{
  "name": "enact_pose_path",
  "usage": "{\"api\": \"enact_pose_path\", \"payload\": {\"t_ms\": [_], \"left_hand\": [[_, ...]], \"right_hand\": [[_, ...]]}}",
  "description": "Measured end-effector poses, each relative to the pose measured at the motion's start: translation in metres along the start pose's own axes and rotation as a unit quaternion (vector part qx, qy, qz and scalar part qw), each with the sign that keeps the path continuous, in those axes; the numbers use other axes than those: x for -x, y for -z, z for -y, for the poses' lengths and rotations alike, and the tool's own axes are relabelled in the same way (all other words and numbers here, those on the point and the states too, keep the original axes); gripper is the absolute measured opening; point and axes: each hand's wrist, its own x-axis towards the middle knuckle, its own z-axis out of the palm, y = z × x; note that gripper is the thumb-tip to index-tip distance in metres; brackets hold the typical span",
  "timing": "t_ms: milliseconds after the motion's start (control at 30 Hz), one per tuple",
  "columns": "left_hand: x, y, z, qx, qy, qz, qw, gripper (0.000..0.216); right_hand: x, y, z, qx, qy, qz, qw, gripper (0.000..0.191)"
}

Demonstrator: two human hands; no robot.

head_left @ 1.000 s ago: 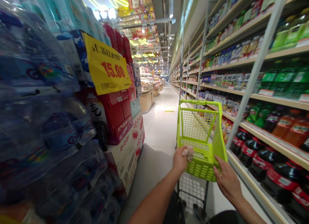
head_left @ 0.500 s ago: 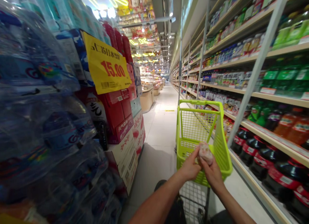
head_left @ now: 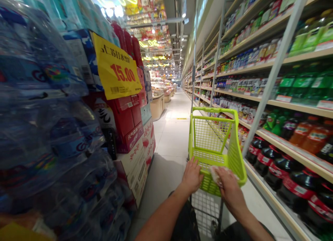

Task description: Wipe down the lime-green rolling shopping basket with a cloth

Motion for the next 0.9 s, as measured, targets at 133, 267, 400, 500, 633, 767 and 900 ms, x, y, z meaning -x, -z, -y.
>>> {"api": "enact_pose_path", "payload": {"t_ms": [133,267,400,500,633,767,900], "left_hand": [[-0.002,0.003,0.004,-0.028,-0.013,0.014,0.999,0.035],[-0.001,-0.001,0.011,-0.055,0.021,-0.022,0.998,0.036],[-0.004,-0.009,0.007,-0.048,0.045,-0.024,0.998,0.041],[-0.007,-0.011,0.003,-0.052,0.040,-0.026,0.998,0.043],[-0.010,-0.007,0.007,-0.074,0.027,-0.030,0.996,0.041],[-0.009,-0.003,0.013,-0.094,0.018,-0.032,0.995,0.041],[-0.007,-0.006,0.008,-0.097,0.032,-0.043,0.994,0.042]], "right_hand": [[-0.006,-0.013,0.022,-0.014,0.073,0.002,0.997,0.041],[0.012,0.013,-0.025,-0.026,0.092,0.013,0.995,0.039],[0.022,0.035,-0.047,0.013,-0.014,-0.012,1.000,0.039],[0.008,0.015,-0.012,0.009,-0.050,-0.033,0.998,0.041],[-0.012,-0.016,0.019,-0.024,0.010,-0.012,1.000,0.042],[0.002,0.014,-0.017,-0.013,0.001,-0.004,1.000,0.038],[0.011,0.030,-0.027,0.026,-0.075,-0.025,0.997,0.041]]}}
